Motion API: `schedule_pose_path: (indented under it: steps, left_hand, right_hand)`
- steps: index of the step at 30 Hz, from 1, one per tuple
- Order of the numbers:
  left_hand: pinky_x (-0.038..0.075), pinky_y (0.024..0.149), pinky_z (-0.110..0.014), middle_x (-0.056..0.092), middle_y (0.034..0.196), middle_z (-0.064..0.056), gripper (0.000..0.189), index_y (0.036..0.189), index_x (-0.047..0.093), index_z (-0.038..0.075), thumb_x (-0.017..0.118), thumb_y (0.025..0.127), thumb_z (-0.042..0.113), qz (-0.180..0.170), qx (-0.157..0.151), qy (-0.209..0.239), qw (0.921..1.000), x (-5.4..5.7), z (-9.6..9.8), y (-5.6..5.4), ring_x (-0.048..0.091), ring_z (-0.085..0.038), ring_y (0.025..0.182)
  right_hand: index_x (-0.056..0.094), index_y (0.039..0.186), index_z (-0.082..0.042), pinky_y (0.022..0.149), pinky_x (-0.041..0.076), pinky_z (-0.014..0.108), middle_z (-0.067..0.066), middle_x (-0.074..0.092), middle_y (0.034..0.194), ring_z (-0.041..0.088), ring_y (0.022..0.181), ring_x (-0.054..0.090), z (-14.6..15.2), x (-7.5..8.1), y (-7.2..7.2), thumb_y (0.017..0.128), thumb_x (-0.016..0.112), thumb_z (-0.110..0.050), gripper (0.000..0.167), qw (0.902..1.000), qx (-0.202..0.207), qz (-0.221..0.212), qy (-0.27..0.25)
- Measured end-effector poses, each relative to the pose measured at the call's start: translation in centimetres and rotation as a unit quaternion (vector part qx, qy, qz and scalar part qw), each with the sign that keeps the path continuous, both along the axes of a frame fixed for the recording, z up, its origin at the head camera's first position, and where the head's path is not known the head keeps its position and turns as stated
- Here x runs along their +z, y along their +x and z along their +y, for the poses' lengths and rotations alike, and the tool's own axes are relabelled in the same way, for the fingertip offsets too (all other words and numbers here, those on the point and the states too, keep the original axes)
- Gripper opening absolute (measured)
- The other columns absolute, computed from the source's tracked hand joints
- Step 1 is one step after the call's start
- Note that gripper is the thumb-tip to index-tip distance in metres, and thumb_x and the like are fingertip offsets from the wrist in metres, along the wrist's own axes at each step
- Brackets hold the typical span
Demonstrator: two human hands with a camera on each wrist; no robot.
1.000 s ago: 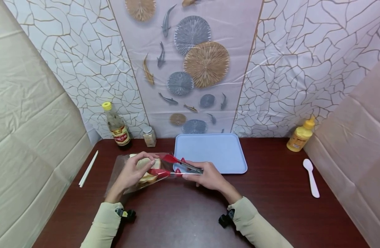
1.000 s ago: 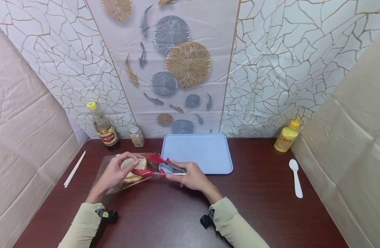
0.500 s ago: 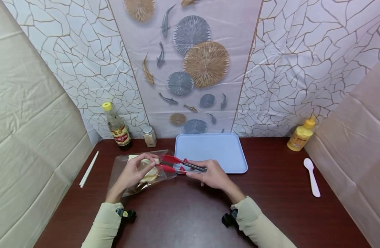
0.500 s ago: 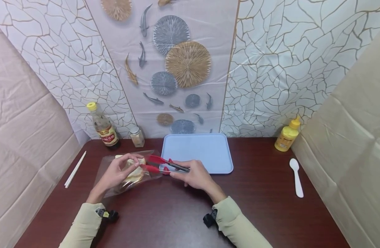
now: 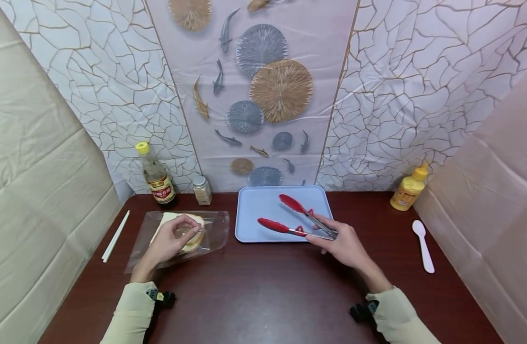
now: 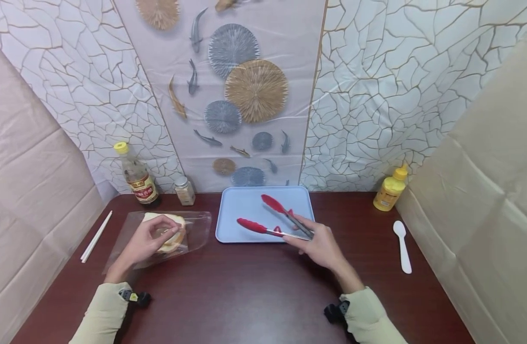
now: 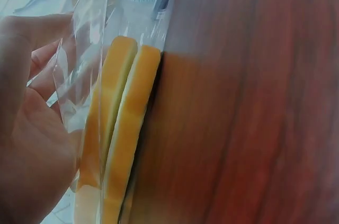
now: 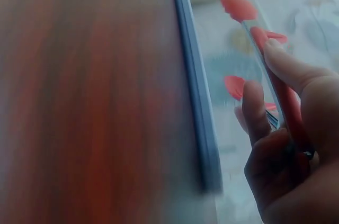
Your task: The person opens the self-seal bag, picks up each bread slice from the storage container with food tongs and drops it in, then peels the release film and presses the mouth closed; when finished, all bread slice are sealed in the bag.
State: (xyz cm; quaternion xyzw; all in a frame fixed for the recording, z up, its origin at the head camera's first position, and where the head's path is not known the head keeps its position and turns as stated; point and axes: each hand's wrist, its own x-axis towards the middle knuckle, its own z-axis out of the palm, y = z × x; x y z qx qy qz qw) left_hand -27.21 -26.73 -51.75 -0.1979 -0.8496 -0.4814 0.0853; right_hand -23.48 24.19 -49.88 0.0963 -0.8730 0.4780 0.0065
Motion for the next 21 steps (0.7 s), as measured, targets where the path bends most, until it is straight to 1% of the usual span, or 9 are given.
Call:
schedule_pose_path:
  steps: [3, 7, 9, 12, 14, 16, 19, 21]
  left_hand:
    - [0.054, 0.092, -0.020, 0.083, 0.101, -0.002, 0.006, 0.106, 0.076, 0.015, 0.079, 0.101, 0.016, -0.005, 0.004, 0.000, 1.0000, 0.1, -0.4, 0.2, 0.075, -0.009, 0.103]
    - [0.053, 0.092, -0.021, 0.083, 0.101, -0.003, 0.006, 0.107, 0.075, 0.016, 0.078, 0.102, 0.018, -0.010, 0.003, 0.005, 0.9999, 0.1, -0.6, 0.2, 0.075, -0.008, 0.102]
    - [0.053, 0.093, -0.020, 0.083, 0.101, -0.003, 0.006, 0.107, 0.076, 0.016, 0.078, 0.102, 0.019, -0.011, 0.001, 0.008, 0.9999, -0.1, -0.7, 0.2, 0.075, -0.007, 0.103]
    - [0.053, 0.093, -0.020, 0.084, 0.102, -0.003, 0.007, 0.107, 0.076, 0.016, 0.078, 0.102, 0.020, -0.014, 0.002, 0.011, 0.9998, -0.3, -0.8, 0.2, 0.075, -0.008, 0.105]
    - [0.053, 0.094, -0.019, 0.084, 0.102, -0.003, 0.008, 0.107, 0.077, 0.016, 0.078, 0.102, 0.021, -0.017, 0.004, 0.013, 0.9998, -0.4, -0.9, 0.3, 0.074, -0.006, 0.106]
    - [0.053, 0.094, -0.019, 0.084, 0.103, -0.003, 0.009, 0.108, 0.077, 0.016, 0.079, 0.102, 0.022, -0.018, 0.006, 0.012, 0.9997, -0.4, -1.0, 0.3, 0.073, -0.004, 0.106]
    - [0.052, 0.095, -0.018, 0.083, 0.105, -0.004, 0.009, 0.109, 0.077, 0.016, 0.079, 0.102, 0.021, -0.018, 0.003, 0.012, 0.9998, -0.3, -0.9, 0.2, 0.074, -0.005, 0.105]
    - [0.053, 0.095, -0.019, 0.082, 0.105, -0.003, 0.009, 0.109, 0.078, 0.017, 0.080, 0.101, 0.021, -0.015, 0.004, 0.008, 0.9999, -0.3, -0.9, 0.2, 0.074, -0.006, 0.105]
  right_hand:
    - [0.058, 0.156, -0.021, 0.055, 0.054, 0.029, 0.014, 0.076, 0.094, 0.021, 0.063, 0.073, 2.9, -0.4, 0.6, 0.092, 0.088, -0.047, 0.075, 0.9997, -0.023, 0.002, 0.011]
    - [0.054, 0.159, -0.015, 0.060, 0.055, 0.029, 0.012, 0.078, 0.095, 0.020, 0.066, 0.074, 6.9, -0.6, 1.2, 0.096, 0.083, -0.048, 0.077, 0.9976, -0.061, 0.001, 0.034]
    - [0.053, 0.160, -0.013, 0.062, 0.053, 0.028, 0.012, 0.079, 0.090, 0.020, 0.067, 0.075, 8.9, -0.6, 1.3, 0.096, 0.081, -0.052, 0.080, 0.9947, -0.088, -0.005, 0.053]
    - [0.052, 0.159, -0.009, 0.066, 0.050, 0.025, 0.009, 0.080, 0.095, 0.017, 0.070, 0.074, 11.2, -0.6, 1.4, 0.097, 0.079, -0.055, 0.081, 0.9903, -0.119, -0.004, 0.072]
    - [0.054, 0.158, -0.008, 0.067, 0.049, 0.023, 0.009, 0.081, 0.097, 0.014, 0.069, 0.074, 12.4, -0.7, 1.3, 0.097, 0.079, -0.055, 0.080, 0.9872, -0.138, 0.001, 0.080]
    - [0.054, 0.157, -0.006, 0.068, 0.048, 0.022, 0.008, 0.081, 0.102, 0.010, 0.070, 0.072, 13.3, -0.9, 1.3, 0.097, 0.079, -0.054, 0.080, 0.9846, -0.150, 0.009, 0.090]
    - [0.054, 0.156, -0.004, 0.066, 0.050, 0.021, 0.014, 0.081, 0.108, 0.005, 0.071, 0.069, 14.4, -1.2, 1.3, 0.097, 0.079, -0.055, 0.083, 0.9805, -0.167, 0.011, 0.102]
    - [0.052, 0.157, -0.002, 0.067, 0.050, 0.021, 0.018, 0.079, 0.114, 0.002, 0.074, 0.066, 14.8, -1.4, 1.2, 0.097, 0.078, -0.057, 0.085, 0.9777, -0.178, 0.009, 0.111]
